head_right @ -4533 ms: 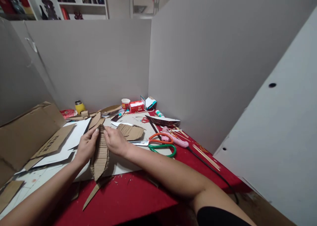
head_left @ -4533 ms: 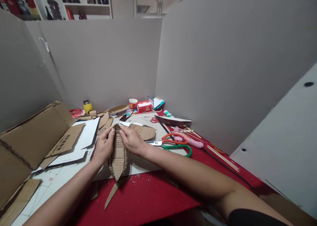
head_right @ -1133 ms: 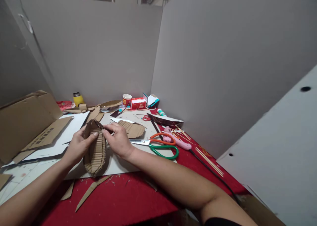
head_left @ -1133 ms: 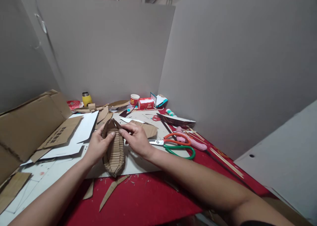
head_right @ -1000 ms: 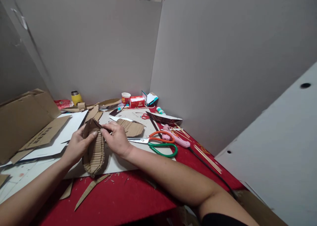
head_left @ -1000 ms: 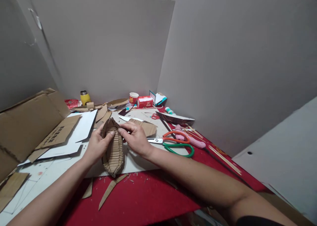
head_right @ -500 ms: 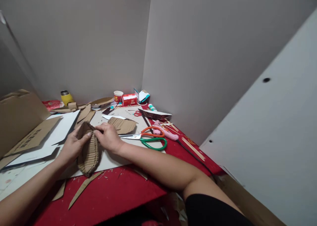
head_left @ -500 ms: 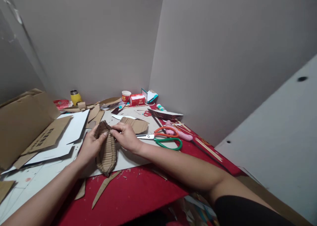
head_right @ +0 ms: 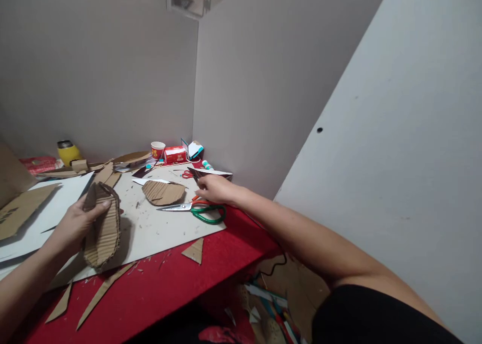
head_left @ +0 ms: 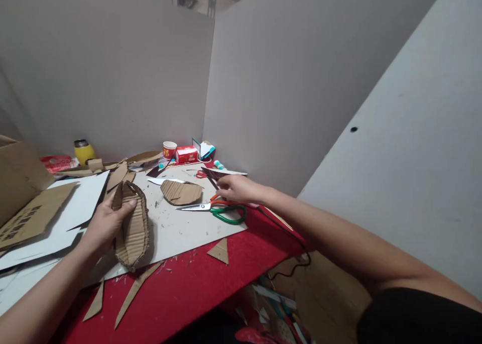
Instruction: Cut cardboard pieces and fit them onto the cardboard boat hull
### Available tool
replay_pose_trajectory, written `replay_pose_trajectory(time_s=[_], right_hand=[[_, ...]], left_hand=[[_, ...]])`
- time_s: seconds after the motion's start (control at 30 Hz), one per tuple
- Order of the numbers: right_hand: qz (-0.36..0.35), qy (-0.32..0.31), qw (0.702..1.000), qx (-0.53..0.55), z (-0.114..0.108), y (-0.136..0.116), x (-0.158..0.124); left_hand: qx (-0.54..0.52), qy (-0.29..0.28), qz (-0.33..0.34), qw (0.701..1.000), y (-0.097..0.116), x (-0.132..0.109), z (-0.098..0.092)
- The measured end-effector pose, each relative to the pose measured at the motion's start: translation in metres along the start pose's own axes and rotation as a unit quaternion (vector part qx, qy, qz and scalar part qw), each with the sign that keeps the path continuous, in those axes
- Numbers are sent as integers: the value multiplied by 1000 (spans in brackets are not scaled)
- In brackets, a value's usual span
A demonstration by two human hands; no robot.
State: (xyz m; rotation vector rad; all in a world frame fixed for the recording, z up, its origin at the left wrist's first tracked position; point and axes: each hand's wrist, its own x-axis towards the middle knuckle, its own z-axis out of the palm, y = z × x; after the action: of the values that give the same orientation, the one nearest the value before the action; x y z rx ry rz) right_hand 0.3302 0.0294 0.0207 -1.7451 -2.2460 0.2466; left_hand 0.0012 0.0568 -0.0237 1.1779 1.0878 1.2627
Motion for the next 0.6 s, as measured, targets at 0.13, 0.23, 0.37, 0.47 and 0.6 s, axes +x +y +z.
replay_pose_trajectory(time_s=[0.13,0.23,0.37,0.47,0.6], right_hand=[[102,-3,991,-89,-11,49,-26],[166,-14,976,-137,-13,72,-37],[193,-60,969,-145,-9,84,-44],[173,-71,973,-136,0,80,-45],[144,-59,978,-142,18,70,-41]], left_hand=[[4,21,-37,999,5,-3,4],[33,20,-49,998,7,-10,10],[29,15,-82,996,9,-16,13],[7,11,-99,995,7,-15,12],[10,8,-97,995,4,-12,8]])
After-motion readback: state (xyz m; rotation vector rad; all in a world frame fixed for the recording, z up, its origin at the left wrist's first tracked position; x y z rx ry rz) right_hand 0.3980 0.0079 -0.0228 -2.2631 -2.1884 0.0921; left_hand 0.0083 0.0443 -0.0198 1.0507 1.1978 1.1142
